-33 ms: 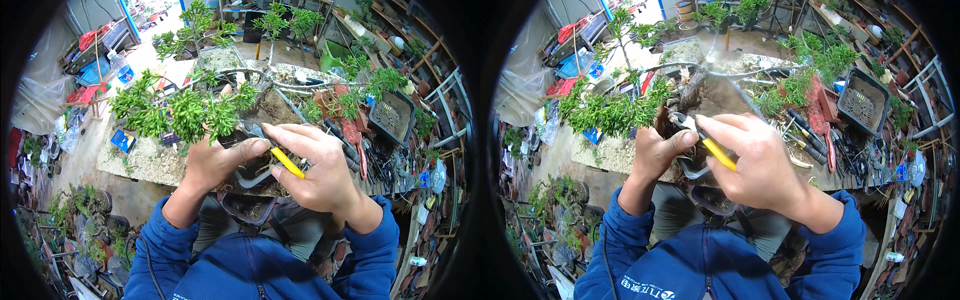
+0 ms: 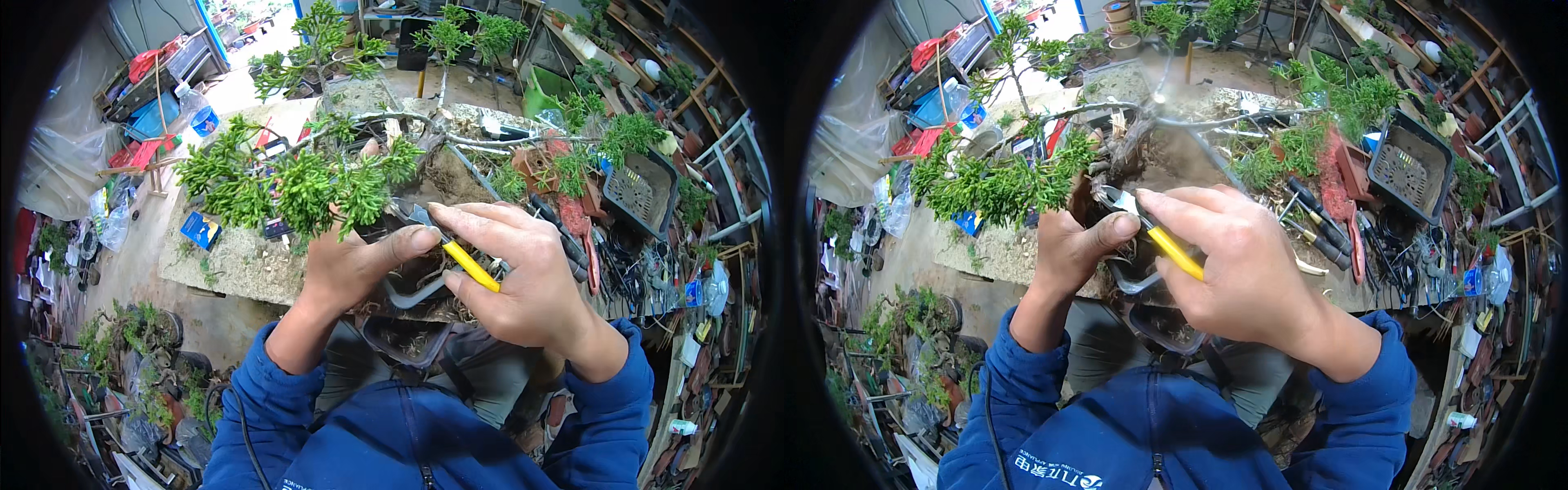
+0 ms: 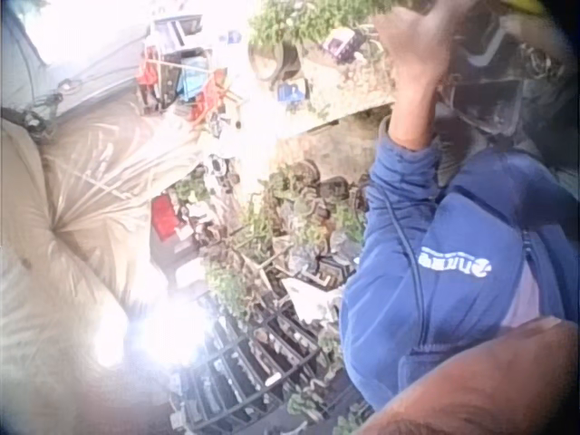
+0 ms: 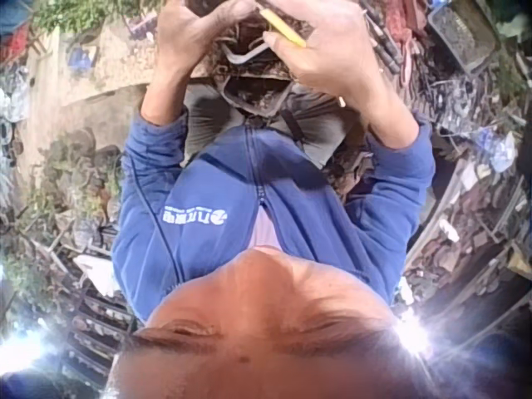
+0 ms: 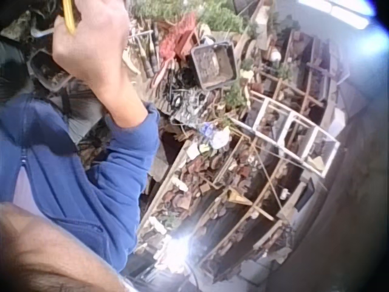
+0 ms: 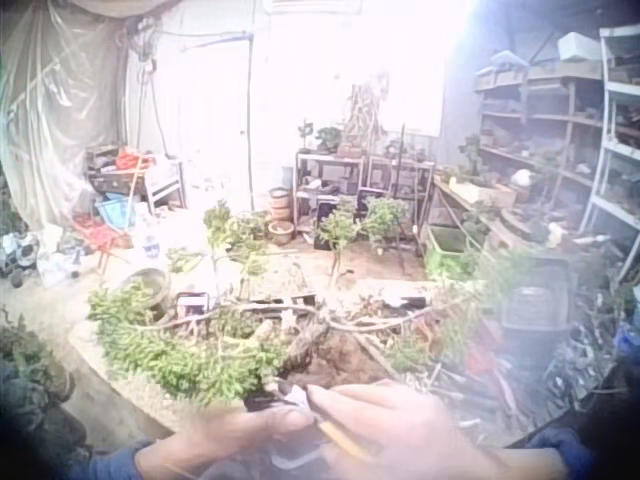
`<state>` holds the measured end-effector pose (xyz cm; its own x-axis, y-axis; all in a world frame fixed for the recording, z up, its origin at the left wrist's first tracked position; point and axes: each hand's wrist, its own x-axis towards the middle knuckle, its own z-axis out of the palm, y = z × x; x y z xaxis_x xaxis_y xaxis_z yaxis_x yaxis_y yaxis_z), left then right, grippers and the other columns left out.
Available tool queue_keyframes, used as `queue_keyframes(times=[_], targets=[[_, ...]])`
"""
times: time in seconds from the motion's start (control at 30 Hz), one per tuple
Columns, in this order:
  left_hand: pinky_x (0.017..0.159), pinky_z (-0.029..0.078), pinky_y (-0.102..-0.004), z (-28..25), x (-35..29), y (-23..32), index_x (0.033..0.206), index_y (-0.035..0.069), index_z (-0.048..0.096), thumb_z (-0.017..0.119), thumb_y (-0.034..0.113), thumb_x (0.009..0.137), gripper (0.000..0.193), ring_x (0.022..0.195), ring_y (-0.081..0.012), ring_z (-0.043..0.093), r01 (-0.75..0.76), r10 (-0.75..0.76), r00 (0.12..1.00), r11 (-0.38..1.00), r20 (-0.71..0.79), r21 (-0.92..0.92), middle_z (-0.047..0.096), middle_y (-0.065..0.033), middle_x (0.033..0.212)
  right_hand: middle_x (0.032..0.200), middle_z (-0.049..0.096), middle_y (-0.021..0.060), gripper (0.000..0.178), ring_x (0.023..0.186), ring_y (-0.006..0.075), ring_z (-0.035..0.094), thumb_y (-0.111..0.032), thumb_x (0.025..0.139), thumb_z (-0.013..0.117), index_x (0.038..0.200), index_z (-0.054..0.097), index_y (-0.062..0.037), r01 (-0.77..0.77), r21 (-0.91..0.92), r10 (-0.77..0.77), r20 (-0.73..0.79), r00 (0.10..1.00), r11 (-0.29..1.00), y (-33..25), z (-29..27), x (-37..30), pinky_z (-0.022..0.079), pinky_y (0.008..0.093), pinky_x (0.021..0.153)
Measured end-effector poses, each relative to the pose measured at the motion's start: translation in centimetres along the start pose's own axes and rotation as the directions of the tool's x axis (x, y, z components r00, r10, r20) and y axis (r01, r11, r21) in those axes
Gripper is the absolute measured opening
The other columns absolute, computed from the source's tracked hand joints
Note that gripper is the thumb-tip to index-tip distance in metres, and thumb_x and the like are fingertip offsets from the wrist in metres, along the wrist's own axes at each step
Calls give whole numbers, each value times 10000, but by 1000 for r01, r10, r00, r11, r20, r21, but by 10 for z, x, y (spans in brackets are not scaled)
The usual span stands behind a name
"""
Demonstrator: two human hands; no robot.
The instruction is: The person trims a small potted bonsai tree using yellow-handled pruning shears. They repeatedly cut small branches and twigs while holding the plant steady with the other hand. The work is performed at a cluttered workbench with other bonsai and tools visible.
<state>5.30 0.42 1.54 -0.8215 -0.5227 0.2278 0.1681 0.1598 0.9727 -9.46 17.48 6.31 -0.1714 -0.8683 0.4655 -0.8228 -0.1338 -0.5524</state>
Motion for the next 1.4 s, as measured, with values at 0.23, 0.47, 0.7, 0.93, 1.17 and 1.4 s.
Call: queue_keyframes(times=[0.23,0.47,0.7,0.93,1.17,1.4], targets=[[863,570,-291,5,0,0,1522,-63,479,896,287,911,818,905,-116,693,-14,10,997,999,-79,-44,765,-45,1039,1166,768,220,555,1051,383,749,5,743,780,1295,736,13,-6,-127,22,131,991,992,-4,-17,14,600,416,928],[1005,538,-346,9,3,-5,1556,-65,447,912,239,859,890,1121,-189,661,35,-46,996,991,-82,-128,682,-141,1295,1073,788,215,495,875,306,783,-8,799,749,1292,735,28,46,9,-47,183,982,999,12,-22,21,616,370,800],[996,539,-352,18,12,-26,1560,-62,441,930,250,836,928,1093,-199,657,-160,144,958,986,-247,-45,681,-130,1259,1082,761,274,437,691,268,721,-7,919,694,1334,664,127,-598,779,22,612,790,-186,62,-1,17,559,332,533],[836,588,-322,12,1,-16,1504,-55,503,898,297,894,808,837,-124,711,-326,346,938,884,-1,334,773,-61,948,1111,782,221,464,836,264,756,-52,914,757,1346,681,100,-476,840,192,438,878,262,51,6,4,609,320,730],[1110,500,-361,13,8,-14,1672,4,262,944,236,823,1113,1278,-221,618,-97,90,995,976,-49,-193,601,-151,1466,1169,753,257,658,1066,382,747,-113,706,854,1342,733,6,53,175,-68,77,995,983,32,-11,10,572,421,973],[1101,509,-370,10,10,-3,1678,34,241,959,240,784,1165,1244,-224,638,26,-36,999,956,-29,-293,635,-127,1410,1132,762,236,658,1054,386,752,-76,686,857,1332,744,-17,59,324,-99,110,989,944,37,-10,20,589,430,932]])
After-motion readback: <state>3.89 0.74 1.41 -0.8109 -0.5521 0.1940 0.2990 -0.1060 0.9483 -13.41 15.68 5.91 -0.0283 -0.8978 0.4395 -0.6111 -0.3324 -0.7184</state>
